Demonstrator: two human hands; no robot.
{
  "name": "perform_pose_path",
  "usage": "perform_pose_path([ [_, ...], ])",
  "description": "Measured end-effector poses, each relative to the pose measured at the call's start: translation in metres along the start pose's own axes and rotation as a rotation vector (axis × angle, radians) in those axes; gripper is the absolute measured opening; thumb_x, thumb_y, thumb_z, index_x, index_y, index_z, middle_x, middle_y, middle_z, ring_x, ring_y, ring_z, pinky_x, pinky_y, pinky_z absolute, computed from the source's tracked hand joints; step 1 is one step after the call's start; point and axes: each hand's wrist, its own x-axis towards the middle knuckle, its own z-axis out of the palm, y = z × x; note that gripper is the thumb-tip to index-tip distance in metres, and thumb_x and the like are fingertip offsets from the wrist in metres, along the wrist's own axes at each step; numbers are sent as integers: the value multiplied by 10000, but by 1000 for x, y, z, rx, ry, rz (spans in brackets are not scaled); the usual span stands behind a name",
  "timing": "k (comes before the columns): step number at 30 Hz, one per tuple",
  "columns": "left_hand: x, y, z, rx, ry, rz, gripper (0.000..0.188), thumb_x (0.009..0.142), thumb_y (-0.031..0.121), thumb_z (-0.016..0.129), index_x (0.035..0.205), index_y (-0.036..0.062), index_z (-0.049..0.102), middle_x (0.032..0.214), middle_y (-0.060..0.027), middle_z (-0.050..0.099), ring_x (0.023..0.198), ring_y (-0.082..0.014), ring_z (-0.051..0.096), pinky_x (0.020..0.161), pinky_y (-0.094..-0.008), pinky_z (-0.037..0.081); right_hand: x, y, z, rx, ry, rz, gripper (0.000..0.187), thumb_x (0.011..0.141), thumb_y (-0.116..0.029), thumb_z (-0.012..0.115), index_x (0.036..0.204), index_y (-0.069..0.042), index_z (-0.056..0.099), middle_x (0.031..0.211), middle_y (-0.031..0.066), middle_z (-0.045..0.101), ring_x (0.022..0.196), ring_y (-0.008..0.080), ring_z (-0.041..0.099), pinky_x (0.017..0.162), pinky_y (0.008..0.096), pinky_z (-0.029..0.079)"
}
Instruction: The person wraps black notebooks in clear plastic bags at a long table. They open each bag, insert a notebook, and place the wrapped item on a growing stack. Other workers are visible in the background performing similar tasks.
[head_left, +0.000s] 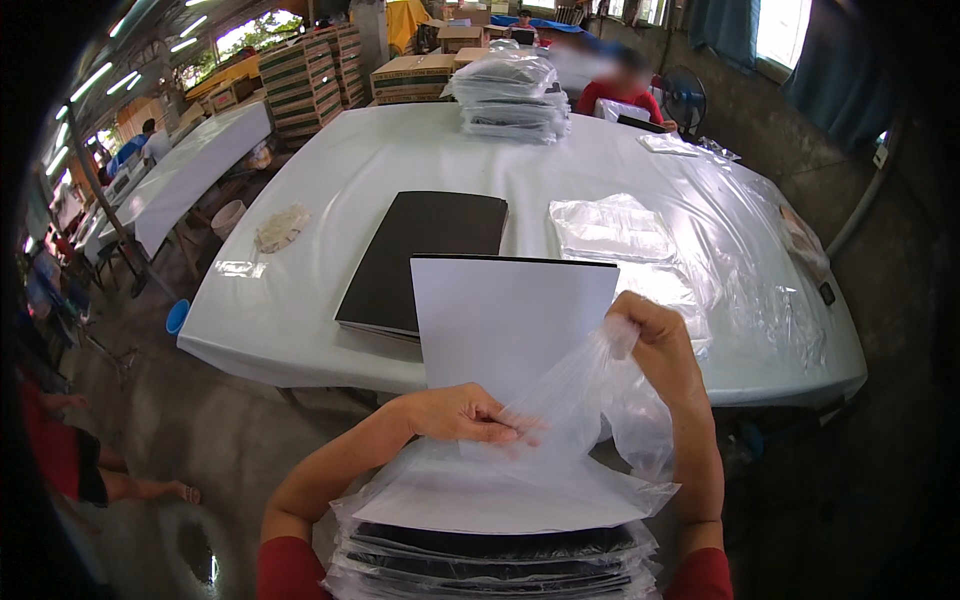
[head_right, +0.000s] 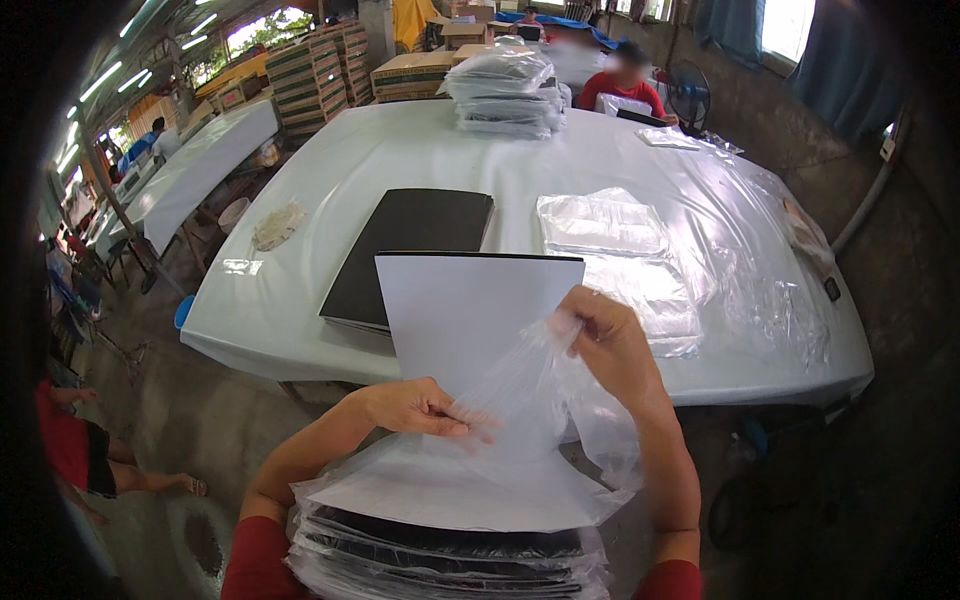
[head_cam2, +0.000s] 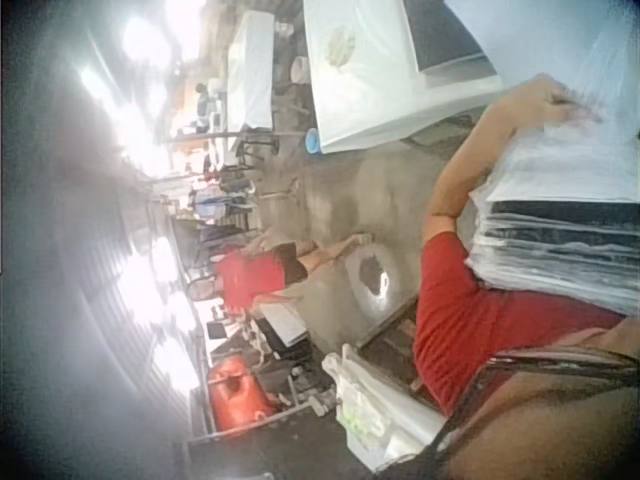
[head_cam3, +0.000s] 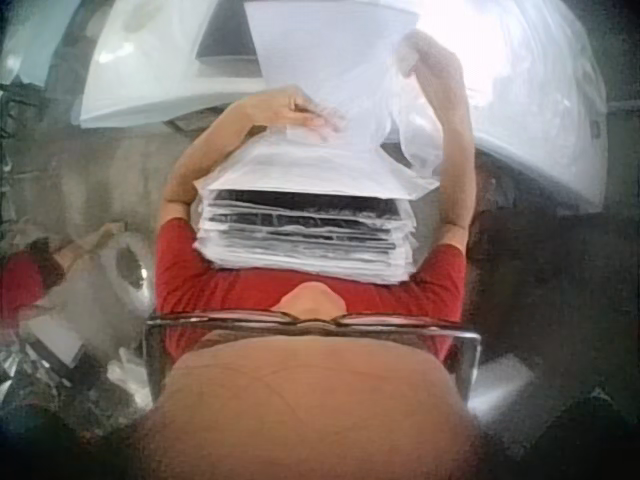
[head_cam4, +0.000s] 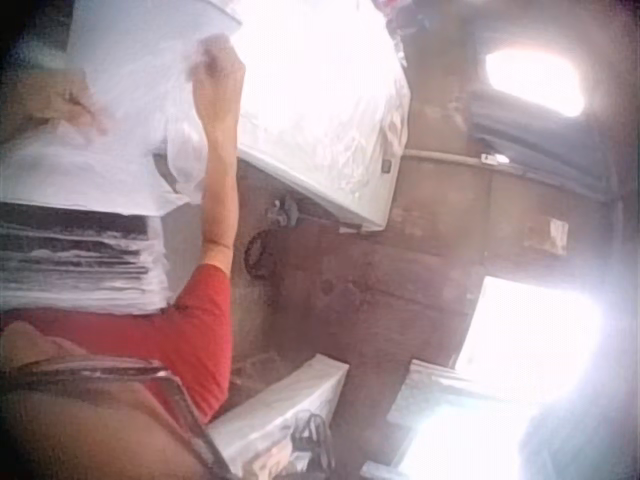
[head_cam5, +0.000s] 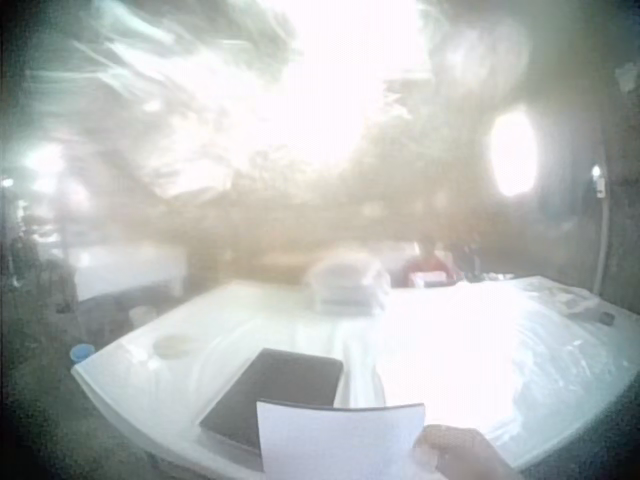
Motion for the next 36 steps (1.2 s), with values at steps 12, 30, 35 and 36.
perform_pose_path([
  [12,-26,-18,-33,-630,308,265,985,754,509,665,1446,77,112,1416,-129,348,1206,-241,457,955,-359,397,7,16,-21,55,388,324,326,913,-296,567,707,-43,561,544,-74,381,485,3,280,424,195,193],
  [30,16,15,-28,39,641,35,404,840,408,617,961,24,652,869,-85,620,858,-110,547,773,-276,416,-4,0,-4,0,-537,381,286,694,-167,772,894,-16,633,723,-16,588,686,79,524,631,243,433],
  [35,-42,2,-79,-66,1215,213,372,899,328,525,942,-23,640,875,-102,646,819,-146,589,772,-277,445,-39,41,-30,-305,-571,332,225,741,-154,716,895,-15,630,744,31,636,719,111,585,691,255,448],
  [36,-49,24,-75,-37,1140,203,392,906,319,511,980,-46,634,916,-120,653,822,-154,595,786,-282,450,-48,49,-36,-312,-453,252,195,748,-150,707,864,-14,629,734,31,636,720,119,593,696,257,449],
])
